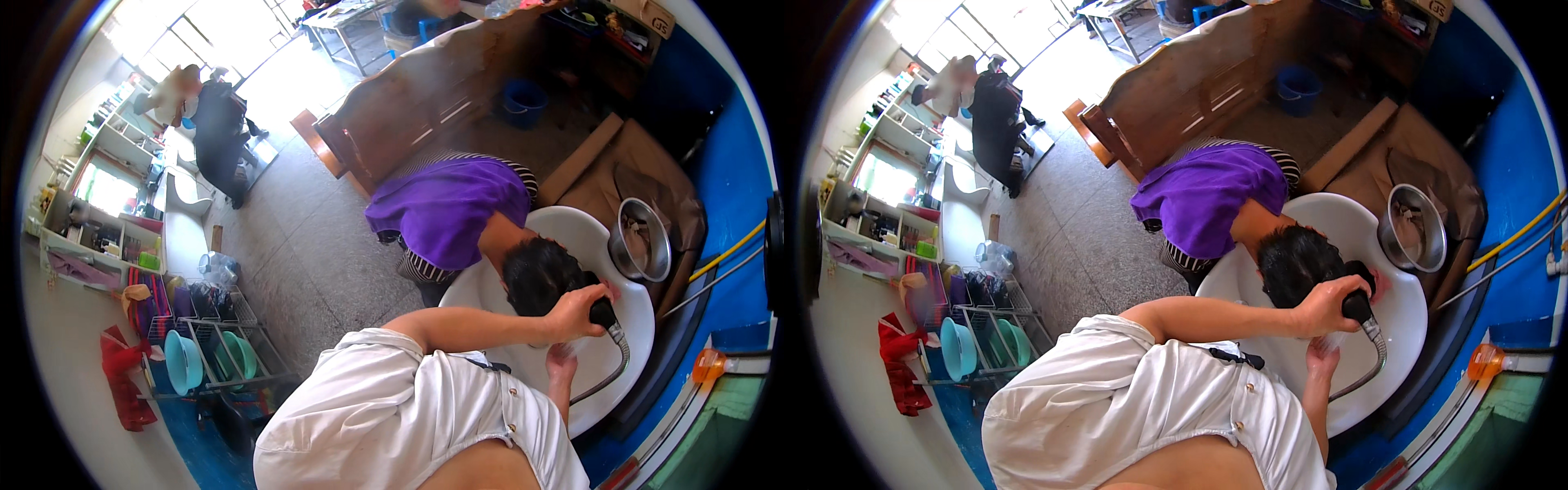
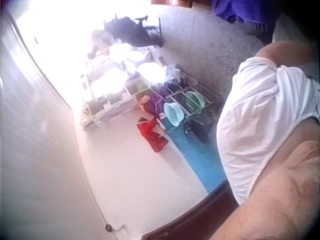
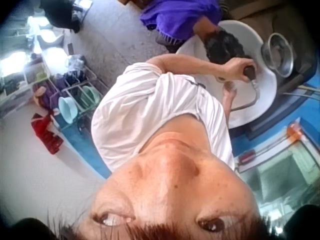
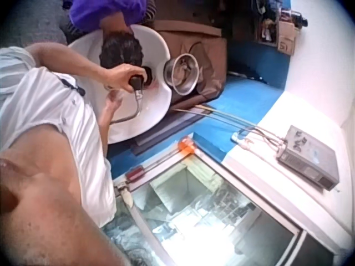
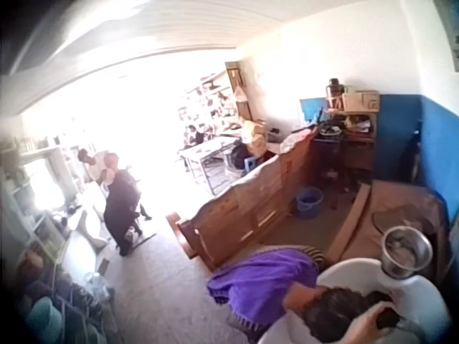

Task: The person washes another person's hair in a salon sink, using a handheld sprayer to rinse the hair, applying shampoo, and scrubbing the scalp by hand.

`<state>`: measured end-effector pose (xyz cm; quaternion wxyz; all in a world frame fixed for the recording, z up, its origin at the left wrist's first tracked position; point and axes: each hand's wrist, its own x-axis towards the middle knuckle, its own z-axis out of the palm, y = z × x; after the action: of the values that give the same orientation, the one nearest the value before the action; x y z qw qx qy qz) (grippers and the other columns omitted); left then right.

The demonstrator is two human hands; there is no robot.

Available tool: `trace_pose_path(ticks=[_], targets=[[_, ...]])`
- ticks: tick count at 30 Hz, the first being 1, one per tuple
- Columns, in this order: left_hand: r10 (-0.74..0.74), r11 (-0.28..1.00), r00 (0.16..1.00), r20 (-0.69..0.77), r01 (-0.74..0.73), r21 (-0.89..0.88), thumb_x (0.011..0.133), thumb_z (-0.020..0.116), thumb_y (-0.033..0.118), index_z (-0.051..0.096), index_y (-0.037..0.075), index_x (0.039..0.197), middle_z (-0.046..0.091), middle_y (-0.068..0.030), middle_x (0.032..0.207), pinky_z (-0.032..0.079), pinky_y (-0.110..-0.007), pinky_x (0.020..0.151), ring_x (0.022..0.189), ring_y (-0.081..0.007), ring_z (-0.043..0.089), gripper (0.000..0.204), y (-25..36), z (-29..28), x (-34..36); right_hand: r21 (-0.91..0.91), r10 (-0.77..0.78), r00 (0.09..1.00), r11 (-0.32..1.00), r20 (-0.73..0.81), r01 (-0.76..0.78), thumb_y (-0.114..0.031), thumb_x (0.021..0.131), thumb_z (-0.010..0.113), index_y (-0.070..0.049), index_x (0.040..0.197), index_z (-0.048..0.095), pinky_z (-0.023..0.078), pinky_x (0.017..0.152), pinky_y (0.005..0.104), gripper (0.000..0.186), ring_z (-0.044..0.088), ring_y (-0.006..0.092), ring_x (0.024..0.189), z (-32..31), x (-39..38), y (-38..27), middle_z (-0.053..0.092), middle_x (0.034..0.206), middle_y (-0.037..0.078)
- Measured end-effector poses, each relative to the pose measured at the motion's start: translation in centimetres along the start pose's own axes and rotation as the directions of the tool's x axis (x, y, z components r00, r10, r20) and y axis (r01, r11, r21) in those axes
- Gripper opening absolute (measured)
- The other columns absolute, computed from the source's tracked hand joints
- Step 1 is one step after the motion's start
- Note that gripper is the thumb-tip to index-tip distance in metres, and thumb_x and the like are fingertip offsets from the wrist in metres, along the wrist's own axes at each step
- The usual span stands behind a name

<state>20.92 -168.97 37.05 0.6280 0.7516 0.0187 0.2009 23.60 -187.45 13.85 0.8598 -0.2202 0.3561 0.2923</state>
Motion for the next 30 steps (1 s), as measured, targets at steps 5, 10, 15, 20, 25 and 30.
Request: trace_pose_path(ticks=[5, 10, 15, 20, 25, 30], targets=[[-0.023, 0.999, 1.0, -0.007, 0.023, 0.046, 0.057, 0.073, 0.01, 0.051, 0.008, 0.101, 0.056, -0.0117, 0.091, 0.048, -0.035, 0.078, 0.086, -0.0299, 0.058, 0.048, -0.9, -0.1, -0.5, -0.117, -0.025, 0.971, 0.992, 0.236, 0.054, -0.027, 0.093, 0.043, -0.008, 0.108, 0.057, 0.049, 0.081, 0.0373, 0.027, 0.06, 0.0219, 0.096, 3.8, -2.6, 0.4, 0.063, 0.105, 0.007], [-0.04, 0.999, 0.999, 0.036, 0.039, 0.02, 0.057, 0.073, 0.01, 0.051, 0.009, 0.101, 0.056, -0.0108, 0.093, 0.048, -0.035, 0.079, 0.089, -0.0298, 0.058, 0.05, -0.8, 0.7, -0.7, -0.178, -0.063, 0.978, 0.984, -0.197, 0.027, -0.031, 0.094, 0.042, -0.01, 0.119, 0.051, 0.044, 0.089, 0.0376, 0.034, 0.054, 0.0184, 0.106, -0.2, -0.8, -0.5, 0.058, 0.115, 0.003], [-0.094, 0.995, 0.992, 0.085, 0.09, 0.051, 0.057, 0.073, 0.008, 0.051, 0.009, 0.103, 0.055, -0.0107, 0.098, 0.047, -0.035, 0.083, 0.095, -0.0297, 0.057, 0.051, -1.5, 0.5, -1.1, -0.549, -0.212, 0.976, 0.81, 0.053, 0.206, -0.034, 0.092, 0.045, -0.008, 0.116, 0.052, 0.042, 0.092, 0.0375, 0.036, 0.054, 0.0189, 0.104, 2.2, -5.0, -0.5, 0.056, 0.115, 0.008], [-0.084, 0.995, 0.989, 0.12, 0.077, 0.06, 0.057, 0.075, 0.007, 0.051, 0.007, 0.103, 0.055, -0.013, 0.099, 0.047, -0.036, 0.084, 0.096, -0.0324, 0.056, 0.051, -2.7, 1.6, -2.4, -0.596, -0.443, 0.741, 0.442, 0.505, 0.671, -0.036, 0.094, 0.046, -0.004, 0.125, 0.043, 0.035, 0.102, 0.0388, 0.045, 0.048, 0.0257, 0.116, 9.2, -14.5, 0.8, 0.05, 0.124, 0.014], [-0.028, 1.0, 0.98, 0.196, 0.028, 0.001, 0.063, 0.077, 0.016, 0.05, 0.004, 0.102, 0.054, -0.0159, 0.101, 0.049, -0.036, 0.083, 0.095, -0.0316, 0.056, 0.048, -4.0, 2.8, -3.0, -0.474, -0.598, 0.593, 0.367, 0.539, 0.8, -0.032, 0.093, 0.049, -0.002, 0.123, 0.047, 0.035, 0.103, 0.0381, 0.042, 0.047, 0.0262, 0.119, 12.7, -18.2, 2.3, 0.047, 0.129, 0.016], [-0.328, 0.411, 0.718, 0.614, 0.693, -0.592, 0.081, 0.064, 0.045, 0.053, 0.006, 0.101, 0.058, -0.0117, 0.092, 0.051, -0.03, 0.074, 0.084, -0.0213, 0.059, 0.045, -4.0, 2.8, -3.5, -0.387, -0.589, 0.651, 0.523, 0.479, 0.759, -0.032, 0.094, 0.049, -0.003, 0.12, 0.048, 0.041, 0.098, 0.0335, 0.039, 0.051, 0.0246, 0.115, 11.7, -17.4, -1.4, 0.053, 0.124, 0.015]])
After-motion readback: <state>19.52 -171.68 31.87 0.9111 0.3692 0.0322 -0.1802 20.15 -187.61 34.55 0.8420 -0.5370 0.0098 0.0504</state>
